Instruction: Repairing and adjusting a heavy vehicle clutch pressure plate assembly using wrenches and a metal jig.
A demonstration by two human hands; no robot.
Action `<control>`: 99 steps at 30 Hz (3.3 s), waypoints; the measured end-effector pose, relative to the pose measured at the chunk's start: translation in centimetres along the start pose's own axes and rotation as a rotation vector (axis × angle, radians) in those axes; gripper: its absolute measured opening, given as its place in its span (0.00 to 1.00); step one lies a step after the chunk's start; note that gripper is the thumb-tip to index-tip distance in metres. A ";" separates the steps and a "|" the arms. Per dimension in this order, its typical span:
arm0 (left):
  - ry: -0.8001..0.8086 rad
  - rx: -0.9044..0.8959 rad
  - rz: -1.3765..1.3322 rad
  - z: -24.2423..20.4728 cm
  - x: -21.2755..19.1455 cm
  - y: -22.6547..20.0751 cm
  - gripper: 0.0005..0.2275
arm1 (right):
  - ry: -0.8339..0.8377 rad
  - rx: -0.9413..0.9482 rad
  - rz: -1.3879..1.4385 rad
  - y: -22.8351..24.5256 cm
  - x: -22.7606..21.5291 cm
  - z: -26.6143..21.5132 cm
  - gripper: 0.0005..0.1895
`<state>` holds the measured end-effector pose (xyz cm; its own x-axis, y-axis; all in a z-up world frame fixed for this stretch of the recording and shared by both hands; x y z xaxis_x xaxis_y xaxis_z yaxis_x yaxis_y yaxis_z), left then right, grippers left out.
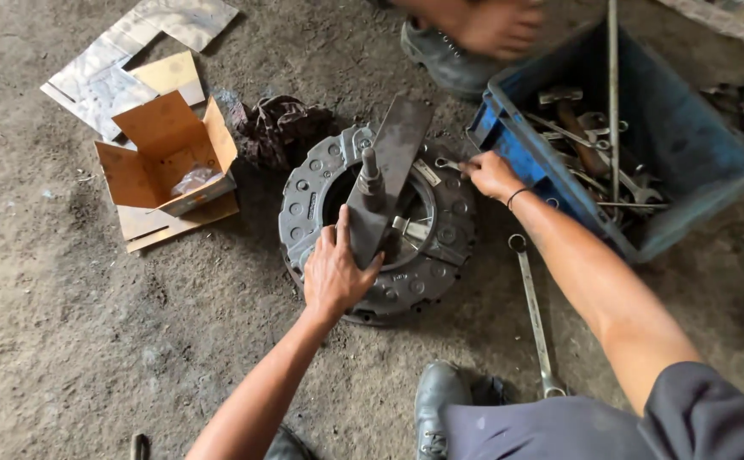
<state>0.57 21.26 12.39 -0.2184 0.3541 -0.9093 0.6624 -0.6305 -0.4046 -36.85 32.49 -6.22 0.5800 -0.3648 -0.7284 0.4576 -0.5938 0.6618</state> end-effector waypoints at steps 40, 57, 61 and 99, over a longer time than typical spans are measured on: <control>-0.010 -0.024 -0.019 0.2 -0.2 0.2 0.46 | -0.242 0.425 -0.167 4.4 -3.0 -17.1 0.32; -0.028 -0.008 -0.059 0.3 -0.1 0.3 0.46 | -0.094 0.219 -0.404 -2.0 -7.1 -11.0 0.35; -0.025 -0.014 -0.051 0.2 0.0 0.3 0.46 | 0.029 0.251 -0.383 -3.2 -7.6 -9.2 0.38; 0.049 -0.100 -0.242 -0.2 -0.5 1.4 0.42 | -0.185 0.396 0.480 3.1 1.1 -26.1 0.27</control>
<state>1.78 20.35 12.30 -0.3461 0.5206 -0.7805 0.6629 -0.4530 -0.5961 -17.21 48.97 -0.30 0.5167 -0.7517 -0.4099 -0.1268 -0.5407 0.8316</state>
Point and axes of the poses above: each hand's wrist, its own z-axis towards the middle knuckle, its own x-axis out of the palm, y = z × x, the point moved 7 cm from there along z, towards the middle knuckle, and after that the axes turned 3 degrees about -x, right-handed, at the moved point
